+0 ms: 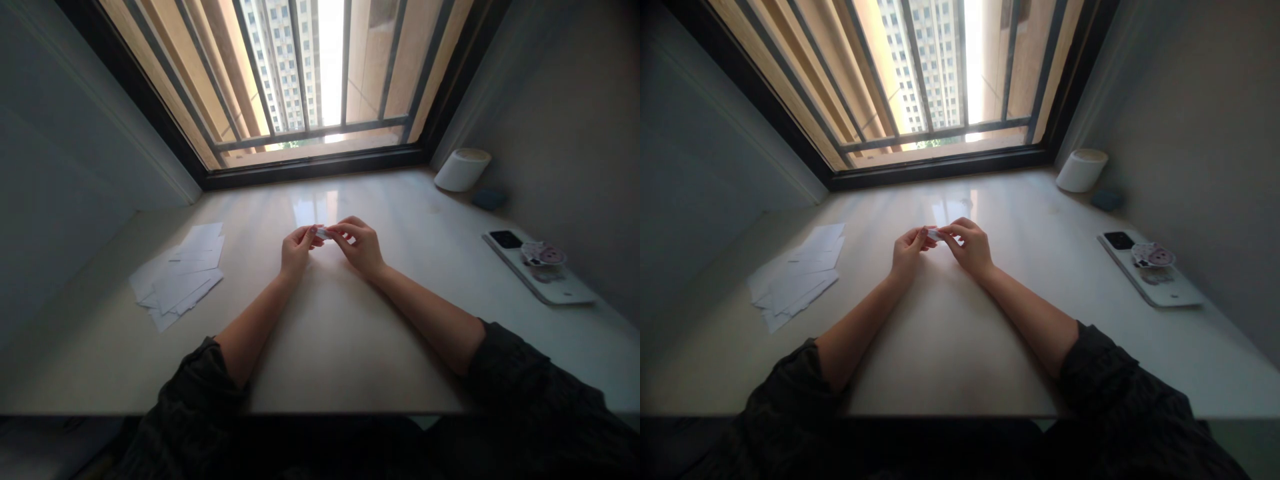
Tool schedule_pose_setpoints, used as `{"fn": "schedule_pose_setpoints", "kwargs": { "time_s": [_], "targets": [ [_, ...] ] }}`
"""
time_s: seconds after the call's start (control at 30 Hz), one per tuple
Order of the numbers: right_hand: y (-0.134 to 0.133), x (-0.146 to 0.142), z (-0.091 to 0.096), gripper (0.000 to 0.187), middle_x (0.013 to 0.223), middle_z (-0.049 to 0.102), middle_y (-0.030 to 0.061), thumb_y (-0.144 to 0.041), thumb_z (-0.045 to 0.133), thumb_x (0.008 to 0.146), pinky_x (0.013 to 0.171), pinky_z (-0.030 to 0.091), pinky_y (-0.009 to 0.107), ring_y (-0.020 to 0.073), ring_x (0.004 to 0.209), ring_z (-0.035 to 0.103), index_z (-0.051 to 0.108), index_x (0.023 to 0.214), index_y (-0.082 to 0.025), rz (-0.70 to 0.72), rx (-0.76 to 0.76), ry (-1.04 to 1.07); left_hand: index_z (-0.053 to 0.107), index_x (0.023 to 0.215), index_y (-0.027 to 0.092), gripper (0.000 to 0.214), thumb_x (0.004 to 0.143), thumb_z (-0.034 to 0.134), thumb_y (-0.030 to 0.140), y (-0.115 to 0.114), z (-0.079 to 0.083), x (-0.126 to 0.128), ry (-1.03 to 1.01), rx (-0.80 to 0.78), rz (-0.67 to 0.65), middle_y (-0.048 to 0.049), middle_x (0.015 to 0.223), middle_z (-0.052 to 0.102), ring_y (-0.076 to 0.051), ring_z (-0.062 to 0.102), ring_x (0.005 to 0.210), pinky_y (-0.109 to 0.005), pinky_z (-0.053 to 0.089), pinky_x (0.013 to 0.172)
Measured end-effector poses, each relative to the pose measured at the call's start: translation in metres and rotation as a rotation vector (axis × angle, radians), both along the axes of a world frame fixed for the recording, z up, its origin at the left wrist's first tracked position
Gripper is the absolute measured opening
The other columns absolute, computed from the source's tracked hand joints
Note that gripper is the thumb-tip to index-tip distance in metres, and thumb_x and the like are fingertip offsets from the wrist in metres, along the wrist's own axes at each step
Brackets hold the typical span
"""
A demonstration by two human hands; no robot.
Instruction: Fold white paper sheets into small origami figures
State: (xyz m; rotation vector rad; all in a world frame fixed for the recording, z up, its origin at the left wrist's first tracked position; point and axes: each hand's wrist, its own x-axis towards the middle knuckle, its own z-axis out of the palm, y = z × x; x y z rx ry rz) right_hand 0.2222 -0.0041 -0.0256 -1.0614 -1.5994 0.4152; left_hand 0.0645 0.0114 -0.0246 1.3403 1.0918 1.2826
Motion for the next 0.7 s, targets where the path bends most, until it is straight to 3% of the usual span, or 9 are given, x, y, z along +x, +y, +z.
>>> {"fn": "schedule_pose_setpoints", "kwargs": {
  "time_s": [0.17,0.33,0.47,0.6,0.7],
  "targets": [
    [0.001,0.0,-0.003,0.017,0.086,0.068,0.0054,-0.037,0.063,0.087,0.069,0.053,0.032,0.0191,0.081,0.062,0.076,0.09,-0.027,-0.028,0.038,-0.084,0.074,0.09,0.019,0.043,0.076,0.065,0.059,0.0,0.001,0.0,-0.002,0.004,0.035,-0.004,0.072,0.071,-0.014,0.063,0.065,-0.027,0.045,0.066],
    [-0.003,-0.001,-0.001,0.014,0.083,0.073,0.0027,-0.033,0.062,0.086,0.077,0.053,0.035,0.0186,0.076,0.067,0.074,0.088,-0.026,0.007,-0.036,-0.123,0.075,0.088,0.019,0.039,0.075,0.068,0.055,-0.001,0.002,0.0,0.06,0.091,0.068,-0.0047,0.079,0.071,-0.015,0.062,0.071,-0.027,0.046,0.068],
    [-0.003,-0.002,-0.004,0.014,0.082,0.074,0.0026,-0.035,0.065,0.083,0.075,0.055,0.033,0.0187,0.075,0.07,0.068,0.089,-0.023,0.07,-0.154,0.037,0.074,0.1,0.025,0.036,0.071,0.075,0.047,-0.006,0.006,0.0,0.216,0.251,0.075,-0.005,0.092,0.068,-0.016,0.061,0.08,-0.026,0.046,0.067],
    [0.002,-0.002,-0.009,0.022,0.089,0.074,0.0038,-0.038,0.07,0.078,0.078,0.056,0.034,0.0193,0.083,0.072,0.06,0.09,-0.022,0.23,-0.226,0.241,0.064,0.121,0.03,0.053,0.07,0.078,0.041,-0.012,0.01,-0.001,0.308,0.375,0.113,-0.0046,0.098,0.064,-0.016,0.059,0.083,-0.028,0.048,0.073],
    [0.007,-0.003,-0.012,0.028,0.096,0.074,0.0055,-0.045,0.068,0.079,0.081,0.056,0.035,0.019,0.087,0.071,0.059,0.091,-0.021,0.312,-0.249,0.328,0.065,0.116,0.028,0.048,0.071,0.078,0.041,-0.013,0.011,-0.001,0.326,0.405,0.15,-0.0055,0.1,0.065,-0.017,0.06,0.086,-0.029,0.048,0.074]
  ]
}}
